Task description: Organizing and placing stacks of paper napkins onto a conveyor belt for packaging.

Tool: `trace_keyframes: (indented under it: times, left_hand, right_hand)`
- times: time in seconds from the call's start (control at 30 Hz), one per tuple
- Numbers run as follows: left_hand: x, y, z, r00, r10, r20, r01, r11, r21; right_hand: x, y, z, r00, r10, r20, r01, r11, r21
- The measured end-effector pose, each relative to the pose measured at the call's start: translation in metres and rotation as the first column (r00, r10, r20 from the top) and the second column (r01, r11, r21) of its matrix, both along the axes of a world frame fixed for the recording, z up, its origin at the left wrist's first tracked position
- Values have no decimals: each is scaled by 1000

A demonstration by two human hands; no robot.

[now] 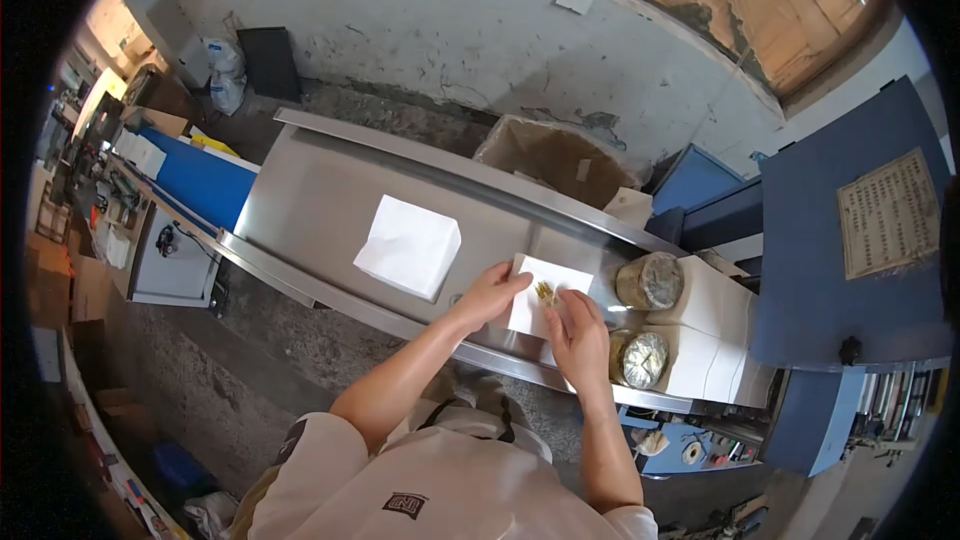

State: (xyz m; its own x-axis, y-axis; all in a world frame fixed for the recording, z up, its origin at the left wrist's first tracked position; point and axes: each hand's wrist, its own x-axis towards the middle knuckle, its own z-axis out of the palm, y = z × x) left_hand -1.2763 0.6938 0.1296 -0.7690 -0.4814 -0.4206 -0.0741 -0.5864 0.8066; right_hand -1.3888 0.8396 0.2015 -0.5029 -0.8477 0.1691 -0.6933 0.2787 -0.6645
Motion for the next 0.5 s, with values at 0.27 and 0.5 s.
trace_keyframes:
  times: [0.27, 0.5]
  left_hand:
    - [74, -37, 78, 864, 503, -27, -319, 503, -803]
    - [155, -124, 43, 853, 214, 476, 58, 868, -493]
  right_hand:
    - [10, 0, 19, 991, 14, 136, -7, 999, -48]
    - [61, -71, -15, 698, 91, 711, -95, 995, -35]
